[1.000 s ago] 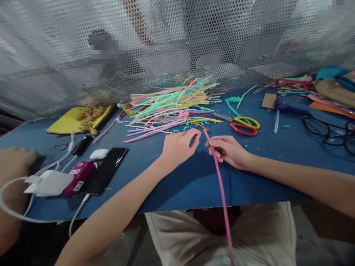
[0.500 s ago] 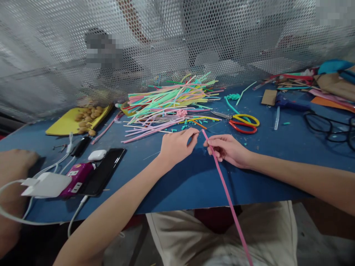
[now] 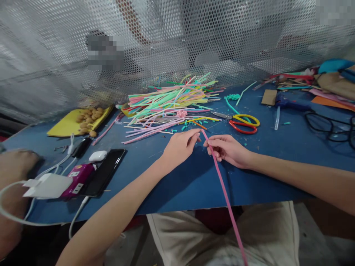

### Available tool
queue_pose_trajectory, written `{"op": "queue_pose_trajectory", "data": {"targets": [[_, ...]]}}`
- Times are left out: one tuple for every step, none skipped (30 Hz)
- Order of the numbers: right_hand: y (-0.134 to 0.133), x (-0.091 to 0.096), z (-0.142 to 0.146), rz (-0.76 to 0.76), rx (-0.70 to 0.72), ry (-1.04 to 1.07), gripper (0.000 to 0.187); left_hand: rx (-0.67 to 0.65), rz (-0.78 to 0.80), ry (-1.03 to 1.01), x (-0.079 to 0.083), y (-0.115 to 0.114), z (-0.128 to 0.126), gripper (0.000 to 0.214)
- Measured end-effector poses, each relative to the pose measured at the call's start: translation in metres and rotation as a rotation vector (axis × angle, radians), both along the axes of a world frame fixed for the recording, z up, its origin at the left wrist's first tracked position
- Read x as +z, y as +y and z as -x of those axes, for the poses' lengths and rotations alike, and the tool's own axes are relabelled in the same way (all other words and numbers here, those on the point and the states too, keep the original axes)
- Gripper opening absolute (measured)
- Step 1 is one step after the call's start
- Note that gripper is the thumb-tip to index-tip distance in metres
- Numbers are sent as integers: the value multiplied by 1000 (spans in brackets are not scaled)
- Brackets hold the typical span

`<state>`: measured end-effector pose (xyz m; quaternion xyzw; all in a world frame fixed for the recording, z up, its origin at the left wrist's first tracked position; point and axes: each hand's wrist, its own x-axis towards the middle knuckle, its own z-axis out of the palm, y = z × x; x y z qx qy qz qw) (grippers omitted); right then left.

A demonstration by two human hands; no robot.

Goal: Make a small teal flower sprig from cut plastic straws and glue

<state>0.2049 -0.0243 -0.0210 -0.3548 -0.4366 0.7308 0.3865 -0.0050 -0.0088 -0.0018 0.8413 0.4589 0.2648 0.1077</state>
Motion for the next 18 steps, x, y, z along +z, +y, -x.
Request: {"op": "queue_pose_trajectory", "data": {"targets": [[0,0,0,-2,2,0,26,19,24,2,2,-1,-1,37],[0,0,0,-6,5,1,26,36,44,4,4,-2,-2,37],[0,0,0,-8,9,1,26,51,57,4,5,-3,-3,36],[0,-1,0,-11,12,2,26,65,66,2,6,-4,-3,35],[1,-2,0,-13,16,1,26,78,71,-3,6,-4,-4,34],[1,-3,0,-14,18,0,26,90,75,-7,6,-5,-4,33],[1,-3,0,-15,21,-2,26,97,80,-12,6,-5,-5,32],[1,-4,0,-16,23,-3,26,100,84,-18,6,-5,-5,32],[1,-4,0,-17,24,-4,25,98,88,-25,6,-5,-5,31],[1,-3,0,-17,24,-4,25,95,93,-32,5,-5,-5,31],[1,-3,0,-16,26,-4,25,91,98,-39,5,-5,-6,31],[0,-2,1,-15,30,-4,25,89,104,-45,4,-5,-6,31],[0,-2,1,-14,34,-6,25,90,108,-50,4,-4,-6,30],[0,-1,1,-12,39,-8,25,92,110,-54,3,-4,-6,30],[0,-1,1,-10,42,-9,25,93,110,-55,3,-4,-6,30],[0,-1,1,-10,42,-10,25,94,106,-57,2,-4,-6,30],[0,-1,1,-9,41,-10,25,95,101,-59,2,-4,-6,30],[1,-1,1,-11,39,-7,25,94,97,-62,1,-4,-6,30]]}}
